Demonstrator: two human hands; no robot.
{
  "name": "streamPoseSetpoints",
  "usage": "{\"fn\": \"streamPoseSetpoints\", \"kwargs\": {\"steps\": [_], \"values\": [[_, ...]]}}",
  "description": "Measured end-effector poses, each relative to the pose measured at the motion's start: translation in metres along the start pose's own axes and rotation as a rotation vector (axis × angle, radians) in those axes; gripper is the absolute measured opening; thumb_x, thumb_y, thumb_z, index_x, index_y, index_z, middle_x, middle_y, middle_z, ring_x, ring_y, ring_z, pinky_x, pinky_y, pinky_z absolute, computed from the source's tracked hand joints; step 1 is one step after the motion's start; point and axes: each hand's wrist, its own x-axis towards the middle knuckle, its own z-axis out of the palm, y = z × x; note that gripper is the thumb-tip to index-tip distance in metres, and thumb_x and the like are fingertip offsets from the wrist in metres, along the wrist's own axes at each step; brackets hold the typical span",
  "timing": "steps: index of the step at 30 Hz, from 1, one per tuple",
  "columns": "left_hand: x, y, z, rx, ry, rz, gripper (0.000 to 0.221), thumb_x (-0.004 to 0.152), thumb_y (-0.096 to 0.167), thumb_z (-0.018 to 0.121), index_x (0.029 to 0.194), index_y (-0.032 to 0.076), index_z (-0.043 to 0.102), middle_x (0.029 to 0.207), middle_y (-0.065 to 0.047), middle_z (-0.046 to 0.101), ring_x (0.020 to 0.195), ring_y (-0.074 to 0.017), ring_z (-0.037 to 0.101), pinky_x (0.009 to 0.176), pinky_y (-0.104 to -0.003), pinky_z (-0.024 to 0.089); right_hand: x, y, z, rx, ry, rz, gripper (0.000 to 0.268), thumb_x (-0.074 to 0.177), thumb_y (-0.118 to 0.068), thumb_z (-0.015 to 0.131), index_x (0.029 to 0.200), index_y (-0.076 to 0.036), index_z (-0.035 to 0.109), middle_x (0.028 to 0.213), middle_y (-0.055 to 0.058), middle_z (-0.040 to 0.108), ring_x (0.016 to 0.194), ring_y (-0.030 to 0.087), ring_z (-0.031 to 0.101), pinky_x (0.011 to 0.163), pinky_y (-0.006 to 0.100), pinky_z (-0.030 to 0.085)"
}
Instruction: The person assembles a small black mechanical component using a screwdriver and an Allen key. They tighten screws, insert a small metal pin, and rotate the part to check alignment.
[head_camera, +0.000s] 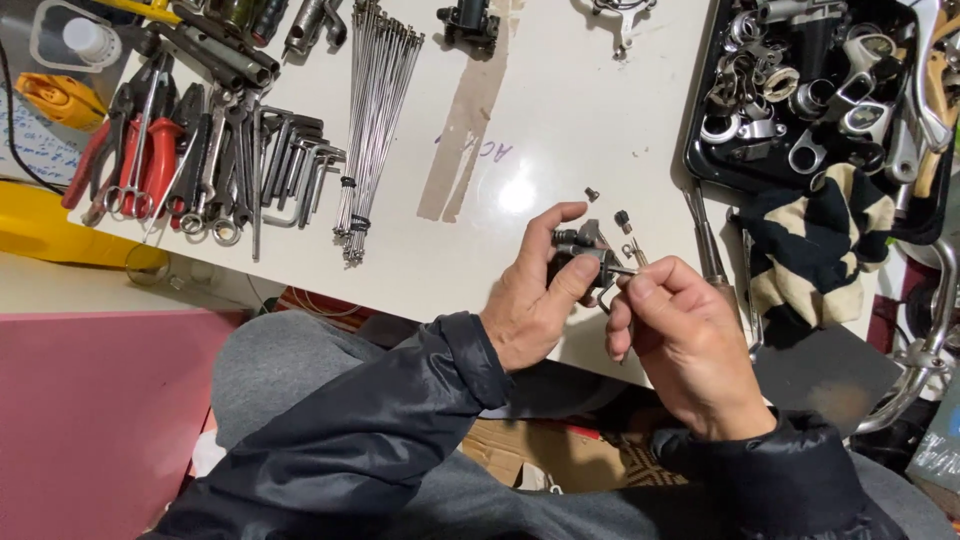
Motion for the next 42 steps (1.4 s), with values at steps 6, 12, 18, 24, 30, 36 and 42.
{"fn": "streamPoseSetpoints", "kwargs": {"steps": [6, 12, 18, 24, 30, 36, 42], "values": [[0.001, -0.005, 0.001, -0.078, -0.027, -0.057, 0.047, 0.101, 0.044, 0.042, 0.138, 0.015, 0.049, 0.086, 0.0, 0.053, 0.071, -0.0121, 0.054, 0.055, -0.026, 0.057, -0.002, 0.011, 0.001, -0.109, 0.004, -0.082, 0.009, 0.102, -0.009, 0.058, 0.096, -0.005, 0.052, 0.064, 0.014, 0.057, 0.048, 0.016, 0.05, 0.049, 0.03, 0.044], [0.013, -0.01, -0.017, -0.409, -0.429, -0.59, 0.045, 0.103, 0.043, 0.044, 0.102, 0.0, 0.058, 0.062, -0.025, 0.062, 0.049, -0.0248, 0.067, 0.022, -0.018, 0.033, -0.004, 0.01, -0.035, -1.228, -0.224, -0.669, 0.013, 0.087, -0.012, 0.059, 0.087, -0.016, 0.072, 0.055, 0.006, 0.061, 0.047, 0.03, 0.061, 0.049, 0.04, 0.051], [0.011, -0.011, -0.022, -0.232, -0.616, -0.713, 0.056, 0.101, 0.051, 0.041, 0.115, 0.002, 0.065, 0.078, -0.014, 0.063, 0.053, -0.0188, 0.063, 0.036, -0.022, 0.033, -0.02, 0.001, -0.009, -1.194, -0.367, -0.824, 0.01, 0.094, 0.006, 0.053, 0.092, -0.002, 0.059, 0.072, 0.005, 0.059, 0.056, 0.017, 0.051, 0.054, 0.031, 0.047], [0.012, -0.003, -0.013, -0.346, -0.28, -0.438, 0.053, 0.1, 0.05, 0.04, 0.123, 0.005, 0.056, 0.084, -0.015, 0.061, 0.061, -0.0194, 0.067, 0.038, -0.021, 0.037, -0.036, -0.005, 0.011, -1.138, 0.215, -0.338, 0.011, 0.097, -0.02, 0.061, 0.092, -0.013, 0.069, 0.078, -0.004, 0.074, 0.074, 0.011, 0.067, 0.073, 0.027, 0.047], [0.003, 0.0, 0.0, -0.159, -0.14, -0.242, 0.045, 0.099, 0.044, 0.042, 0.129, 0.012, 0.052, 0.091, -0.002, 0.05, 0.075, -0.0146, 0.067, 0.049, -0.024, 0.044, -0.025, -0.002, 0.013, -0.496, 0.101, -0.111, 0.019, 0.103, -0.017, 0.054, 0.094, -0.001, 0.058, 0.074, 0.016, 0.069, 0.061, 0.022, 0.066, 0.065, 0.031, 0.056], [-0.008, -0.018, 0.006, 0.12, -0.035, 0.168, 0.047, 0.101, 0.041, 0.051, 0.14, 0.015, 0.045, 0.112, -0.008, 0.062, 0.107, -0.0196, 0.062, 0.099, -0.034, 0.049, -0.021, 0.005, 0.01, -0.171, 0.125, 0.054, 0.022, 0.104, -0.017, 0.056, 0.089, -0.002, 0.059, 0.074, 0.019, 0.07, 0.055, 0.026, 0.065, 0.068, 0.036, 0.052], [-0.011, -0.04, 0.007, 0.404, -0.022, 0.548, 0.047, 0.106, 0.032, 0.057, 0.146, 0.012, 0.042, 0.138, -0.014, 0.052, 0.126, -0.0319, 0.061, 0.108, -0.041, 0.053, -0.016, 0.008, 0.0, 0.082, 0.109, 0.235, 0.014, 0.104, -0.014, 0.055, 0.096, -0.002, 0.057, 0.068, 0.016, 0.064, 0.046, 0.024, 0.054, 0.048, 0.04, 0.047]]}}
